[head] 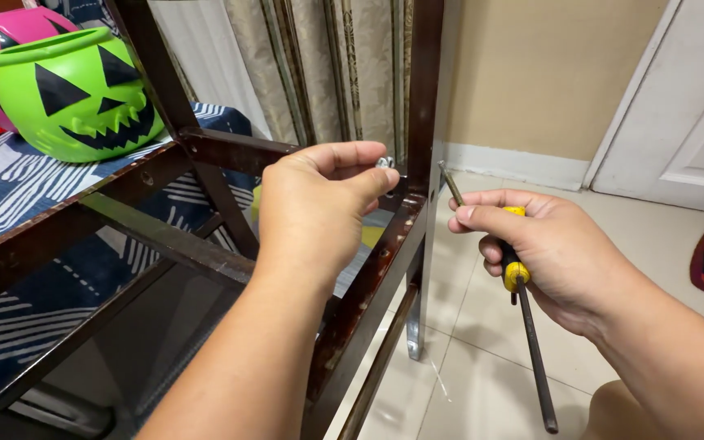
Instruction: The person kneels on the floor and uses a screwdriver to unscrew bolts from a wooden chair frame, removing the backrest slats and setting the hardware and detached parts on the bed. They then align a backrest piece against the frame and drive screws back in with the screwdriver.
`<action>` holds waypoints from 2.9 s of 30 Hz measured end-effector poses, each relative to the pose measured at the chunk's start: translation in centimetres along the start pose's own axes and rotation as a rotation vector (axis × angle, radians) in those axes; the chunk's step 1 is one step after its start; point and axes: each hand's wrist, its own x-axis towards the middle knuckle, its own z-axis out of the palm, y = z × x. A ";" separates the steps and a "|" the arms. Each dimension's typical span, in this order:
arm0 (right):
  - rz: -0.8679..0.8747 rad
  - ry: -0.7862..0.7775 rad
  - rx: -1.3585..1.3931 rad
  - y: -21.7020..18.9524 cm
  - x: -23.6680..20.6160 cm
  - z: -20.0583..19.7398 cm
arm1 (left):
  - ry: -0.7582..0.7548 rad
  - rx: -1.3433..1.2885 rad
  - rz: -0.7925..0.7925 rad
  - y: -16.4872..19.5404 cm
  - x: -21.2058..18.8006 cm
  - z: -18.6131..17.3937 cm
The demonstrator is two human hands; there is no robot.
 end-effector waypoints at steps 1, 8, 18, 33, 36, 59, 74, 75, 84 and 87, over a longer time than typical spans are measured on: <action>0.001 0.000 0.002 -0.1 -0.1 0.1 | 0.005 0.025 -0.010 0.1 0.0 0.1; 0.013 -0.009 -0.009 -0.7 -0.2 0.7 | 0.097 0.112 -0.093 -0.2 0.1 -0.1; 0.028 0.000 -0.029 -1.1 -0.2 0.9 | 0.027 -0.081 -0.497 -2.5 2.8 0.8; 0.055 0.056 -0.039 -0.4 -0.1 -0.6 | -0.086 -0.056 -0.596 -5.6 6.2 2.3; 0.074 0.066 -0.071 -0.2 0.0 -0.7 | -0.069 -0.121 -0.621 -6.1 6.2 2.3; 0.077 0.189 -0.435 -1.0 0.7 -0.4 | -0.065 -0.098 -0.596 -6.7 6.2 2.2; -0.021 0.172 -0.477 -1.8 1.4 0.7 | -0.031 0.031 -0.560 -5.5 5.3 2.2; -0.025 0.164 -0.472 -1.7 1.6 0.8 | -0.027 0.033 -0.556 -5.4 5.1 2.2; -0.048 0.093 -0.200 -0.4 3.4 0.3 | 0.000 0.055 -0.549 -4.7 4.3 2.0; -0.037 0.059 -0.172 0.1 4.2 0.6 | 0.005 0.125 -0.578 -4.7 4.3 2.0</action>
